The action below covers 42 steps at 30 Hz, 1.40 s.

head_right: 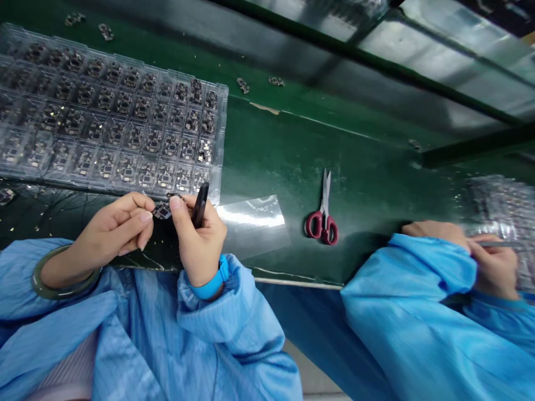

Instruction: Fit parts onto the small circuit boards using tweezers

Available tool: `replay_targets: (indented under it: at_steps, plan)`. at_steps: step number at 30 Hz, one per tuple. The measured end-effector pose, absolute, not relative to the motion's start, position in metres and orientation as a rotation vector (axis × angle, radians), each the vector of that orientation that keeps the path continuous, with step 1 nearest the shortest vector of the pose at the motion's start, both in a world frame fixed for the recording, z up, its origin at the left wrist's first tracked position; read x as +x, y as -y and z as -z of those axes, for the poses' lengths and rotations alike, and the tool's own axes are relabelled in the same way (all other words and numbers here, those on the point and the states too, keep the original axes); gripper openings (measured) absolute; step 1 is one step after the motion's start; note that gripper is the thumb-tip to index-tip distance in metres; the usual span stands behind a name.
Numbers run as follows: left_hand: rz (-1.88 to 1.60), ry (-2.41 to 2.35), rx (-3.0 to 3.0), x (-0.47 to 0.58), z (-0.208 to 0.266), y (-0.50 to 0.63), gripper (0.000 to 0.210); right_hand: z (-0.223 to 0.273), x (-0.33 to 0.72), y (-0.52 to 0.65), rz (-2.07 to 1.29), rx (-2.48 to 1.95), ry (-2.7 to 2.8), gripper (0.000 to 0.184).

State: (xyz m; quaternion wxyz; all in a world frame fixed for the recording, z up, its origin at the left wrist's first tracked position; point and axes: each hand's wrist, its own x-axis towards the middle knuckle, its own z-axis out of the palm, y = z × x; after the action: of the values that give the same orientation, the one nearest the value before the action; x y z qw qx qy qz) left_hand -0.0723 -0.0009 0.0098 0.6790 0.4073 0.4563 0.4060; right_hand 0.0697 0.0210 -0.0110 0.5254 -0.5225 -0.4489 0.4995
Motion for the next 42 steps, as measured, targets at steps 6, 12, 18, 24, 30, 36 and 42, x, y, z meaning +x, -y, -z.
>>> replay_targets:
  at_steps: [6,12,18,24,30,36,42]
  plan:
    - [-0.933,-1.039,0.939,-0.074,-0.009,0.002,0.016,0.013,0.067,-0.018,-1.196,-1.23,1.051,0.018]
    - [-0.947,-1.103,1.028,-0.074,-0.011,0.002,0.01,0.002,0.089,-0.021,-1.057,-1.126,1.132,0.018]
    - [-0.81,-1.107,1.104,-0.074,-0.012,0.003,0.009,-0.002,0.134,-0.024,-0.853,-1.176,1.116,0.033]
    - [-0.617,-0.988,1.207,-0.076,-0.001,0.002,0.016,0.015,0.143,-0.006,-1.094,-1.416,1.16,0.02]
    - [-0.506,-0.908,1.236,-0.077,0.003,0.002,0.018,0.021,0.148,0.009,-1.182,-1.494,1.245,0.017]
    - [-0.473,-0.954,1.186,-0.076,-0.002,0.001,0.018,0.028,0.154,0.022,-1.099,-1.566,1.437,0.008]
    - [-0.471,-0.957,1.181,-0.076,-0.002,0.0,0.017,0.025,0.152,0.019,-1.064,-1.582,1.539,0.007]
